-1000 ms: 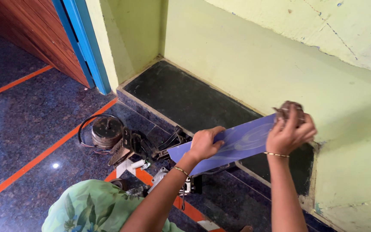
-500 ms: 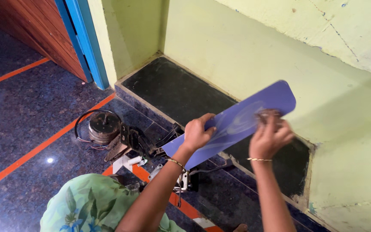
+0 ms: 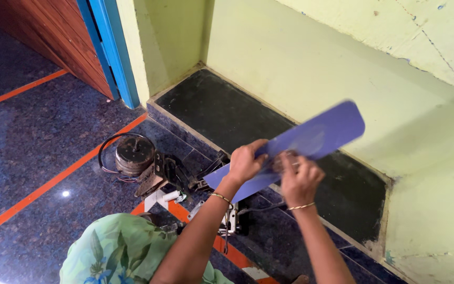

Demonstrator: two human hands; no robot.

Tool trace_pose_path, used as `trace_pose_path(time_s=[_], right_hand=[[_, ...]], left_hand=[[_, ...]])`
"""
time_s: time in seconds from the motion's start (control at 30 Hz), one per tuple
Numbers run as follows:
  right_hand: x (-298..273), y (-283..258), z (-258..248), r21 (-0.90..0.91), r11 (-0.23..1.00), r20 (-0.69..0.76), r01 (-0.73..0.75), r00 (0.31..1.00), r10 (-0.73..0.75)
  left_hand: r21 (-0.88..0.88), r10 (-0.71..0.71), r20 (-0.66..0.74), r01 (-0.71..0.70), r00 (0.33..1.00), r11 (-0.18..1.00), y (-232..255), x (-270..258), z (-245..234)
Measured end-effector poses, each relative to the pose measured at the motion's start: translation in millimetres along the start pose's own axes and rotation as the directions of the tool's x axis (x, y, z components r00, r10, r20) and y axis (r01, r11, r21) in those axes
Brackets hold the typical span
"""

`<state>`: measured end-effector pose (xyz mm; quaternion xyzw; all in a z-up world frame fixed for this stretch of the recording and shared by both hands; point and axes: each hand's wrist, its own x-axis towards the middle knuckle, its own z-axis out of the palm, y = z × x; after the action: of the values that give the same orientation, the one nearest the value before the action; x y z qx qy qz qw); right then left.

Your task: The person sits on the floor and wipes a black tiled ledge with a cloth. They then pick up a purple rectangular board and wipe both sides of it with the cloth.

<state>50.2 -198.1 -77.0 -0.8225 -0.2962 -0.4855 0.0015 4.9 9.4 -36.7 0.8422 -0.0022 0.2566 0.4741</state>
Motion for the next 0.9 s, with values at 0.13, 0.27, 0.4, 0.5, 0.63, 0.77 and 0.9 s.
trace_pose_path(time_s=[0.13,0.27,0.4,0.5,0.63,0.77,0.9], right_hand=[[16.7,72.4,-0.1,-0.036,0.955,-0.092,-0.295,0.952,0.290],[18.0,104.3,-22.4,-0.032,0.906,-0.136,-0.421,0.900,0.414],[19.0,78.4,-13.7,0.120,0.860,-0.111,-0.496,0.854,0.508],[13.8,32.7,-11.7,0.140,0.924,-0.037,-0.356,0.931,0.364],[10.4,-28.5,-18.1,0.123,0.979,-0.039,-0.165,0.985,0.171],[13.1,-6.8,-19.4,0.084,0.988,-0.007,-0.133,0.991,0.134],[31.0,59.1,-11.3,0.021,0.952,-0.093,-0.306,0.947,0.307]], left_hand=[[0.094,-0.047,0.162,0.032,0.986,0.995,8.4,-7.4,0.5],[0.069,0.053,0.163,-0.065,0.985,0.995,13.4,-10.9,5.3],[0.100,-0.001,0.172,-0.017,0.985,0.995,16.1,-4.9,8.6],[0.069,-0.011,0.125,0.003,0.992,0.998,19.0,-3.0,14.2],[0.085,-0.003,0.087,-0.005,0.996,0.996,23.0,0.7,24.6],[0.089,-0.010,0.136,-0.002,0.991,0.996,22.1,-2.7,26.5],[0.042,0.032,0.159,-0.039,0.987,0.998,24.7,-5.4,28.1]])
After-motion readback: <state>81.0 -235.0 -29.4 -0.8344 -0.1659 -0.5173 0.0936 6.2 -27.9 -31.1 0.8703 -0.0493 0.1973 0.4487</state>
